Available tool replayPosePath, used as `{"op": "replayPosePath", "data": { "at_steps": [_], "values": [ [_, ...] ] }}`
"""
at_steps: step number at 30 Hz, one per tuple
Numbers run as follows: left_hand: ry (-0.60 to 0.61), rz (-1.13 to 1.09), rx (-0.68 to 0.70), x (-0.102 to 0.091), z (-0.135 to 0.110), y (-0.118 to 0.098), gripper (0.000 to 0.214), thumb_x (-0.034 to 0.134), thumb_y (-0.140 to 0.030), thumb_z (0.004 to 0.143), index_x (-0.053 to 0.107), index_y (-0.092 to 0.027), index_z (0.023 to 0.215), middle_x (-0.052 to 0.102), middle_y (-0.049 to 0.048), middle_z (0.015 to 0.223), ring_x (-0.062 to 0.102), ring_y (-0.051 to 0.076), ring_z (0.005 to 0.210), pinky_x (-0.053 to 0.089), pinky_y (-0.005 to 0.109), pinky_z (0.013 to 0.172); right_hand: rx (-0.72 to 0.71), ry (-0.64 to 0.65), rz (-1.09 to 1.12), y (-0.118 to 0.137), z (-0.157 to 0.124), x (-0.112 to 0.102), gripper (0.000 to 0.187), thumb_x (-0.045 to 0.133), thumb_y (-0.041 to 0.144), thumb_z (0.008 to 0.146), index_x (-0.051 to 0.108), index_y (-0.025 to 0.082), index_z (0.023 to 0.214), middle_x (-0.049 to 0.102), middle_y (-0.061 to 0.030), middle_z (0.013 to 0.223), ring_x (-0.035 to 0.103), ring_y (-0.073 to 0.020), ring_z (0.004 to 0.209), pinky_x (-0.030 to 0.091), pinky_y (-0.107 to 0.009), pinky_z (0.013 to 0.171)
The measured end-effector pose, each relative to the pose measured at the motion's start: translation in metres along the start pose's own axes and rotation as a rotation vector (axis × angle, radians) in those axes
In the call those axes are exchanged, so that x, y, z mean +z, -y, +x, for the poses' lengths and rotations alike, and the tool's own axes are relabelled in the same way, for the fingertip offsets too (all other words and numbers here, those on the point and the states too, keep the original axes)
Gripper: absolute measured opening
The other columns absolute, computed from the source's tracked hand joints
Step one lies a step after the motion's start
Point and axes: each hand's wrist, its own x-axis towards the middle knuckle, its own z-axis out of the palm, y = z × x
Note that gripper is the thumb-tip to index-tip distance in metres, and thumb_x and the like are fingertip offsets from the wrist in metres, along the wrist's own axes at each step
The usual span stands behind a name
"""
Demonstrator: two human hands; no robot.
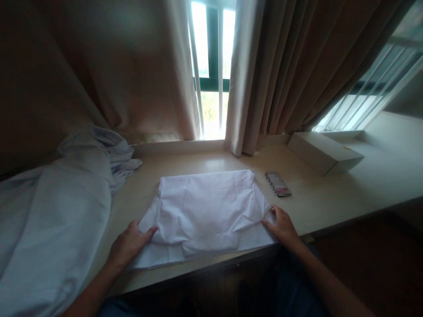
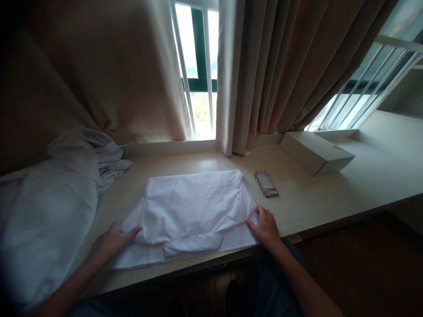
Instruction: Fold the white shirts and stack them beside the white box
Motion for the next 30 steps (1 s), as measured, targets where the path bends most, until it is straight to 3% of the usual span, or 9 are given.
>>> {"op": "replayPosePath", "data": {
  "at_steps": [3,7,12,15,18,23,27,30],
  "values": [
    [0.019,0.062,0.014,-0.006,-0.010,-0.006,0.071,0.039,-0.074,0.075,0.059,-0.014,0.106,0.068,0.0180,0.097,0.064,0.035,0.090,0.044,0.036,0.069,0.024,-0.007,0.082,0.005,0.000,0.003,0.056,0.062,0.034,0.076,0.050,0.014,0.127,0.062,-0.0129,0.112,0.057,-0.0256,0.102,0.044,-0.035,0.091],
    [0.051,-0.028,0.068,-0.008,-0.018,-0.011,0.055,0.043,-0.070,0.074,0.062,-0.019,0.081,0.069,0.0131,0.086,0.065,0.031,0.082,0.043,0.034,0.066,0.066,-0.012,0.112,0.003,0.018,0.002,0.045,0.055,0.025,0.080,0.052,0.016,0.125,0.065,-0.0095,0.104,0.061,-0.0219,0.092,0.045,-0.031,0.083],
    [0.066,-0.459,0.075,0.005,-0.030,-0.011,0.050,0.065,-0.057,0.064,0.059,-0.017,0.094,0.071,0.0104,0.088,0.066,0.026,0.083,0.046,0.030,0.069,0.059,-0.097,-0.057,-0.003,0.028,0.001,0.037,0.051,0.019,0.083,0.055,0.016,0.120,0.063,-0.0117,0.109,0.059,-0.0224,0.098,0.041,-0.030,0.085],
    [0.087,-0.662,0.024,0.008,-0.038,-0.006,0.051,0.067,-0.049,0.064,0.056,-0.017,0.101,0.072,0.0086,0.088,0.067,0.022,0.076,0.047,0.029,0.064,0.034,-0.207,-0.201,0.001,0.020,0.003,0.036,0.051,0.021,0.085,0.055,0.014,0.120,0.060,-0.0145,0.112,0.054,-0.0253,0.105,0.039,-0.033,0.088],
    [0.036,-0.635,0.044,0.002,-0.046,-0.006,0.045,0.065,-0.052,0.066,0.059,-0.019,0.096,0.071,0.0070,0.086,0.066,0.022,0.076,0.046,0.028,0.064,0.005,-0.297,-0.285,0.008,0.011,0.005,0.036,0.051,0.025,0.087,0.053,0.013,0.121,0.058,-0.0159,0.113,0.051,-0.0274,0.107,0.037,-0.036,0.089],
    [-0.069,-0.404,0.038,-0.014,-0.053,-0.022,0.044,0.060,-0.063,0.067,0.064,-0.020,0.075,0.070,0.0091,0.081,0.064,0.026,0.080,0.041,0.031,0.068,-0.006,-0.302,-0.312,0.016,0.008,0.005,0.033,0.049,0.025,0.088,0.054,0.014,0.119,0.055,-0.0156,0.116,0.049,-0.0278,0.107,0.037,-0.037,0.089],
    [-0.016,-0.568,-0.030,-0.017,-0.047,-0.033,0.034,0.069,-0.053,0.063,0.063,-0.019,0.065,0.068,0.0096,0.070,0.064,0.029,0.078,0.039,0.032,0.067,0.008,-0.301,-0.310,0.017,0.007,0.004,0.032,0.047,0.025,0.089,0.054,0.013,0.117,0.055,-0.0161,0.115,0.049,-0.0283,0.107,0.038,-0.038,0.088],
    [0.074,-0.709,-0.070,-0.013,-0.042,-0.036,0.029,0.069,-0.046,0.065,0.063,-0.018,0.062,0.061,0.0051,0.057,0.060,0.023,0.062,0.038,0.030,0.057,0.001,-0.302,-0.296,0.018,0.006,0.003,0.032,0.046,0.025,0.089,0.053,0.014,0.118,0.055,-0.0160,0.116,0.049,-0.0282,0.109,0.037,-0.038,0.089]
  ]
}}
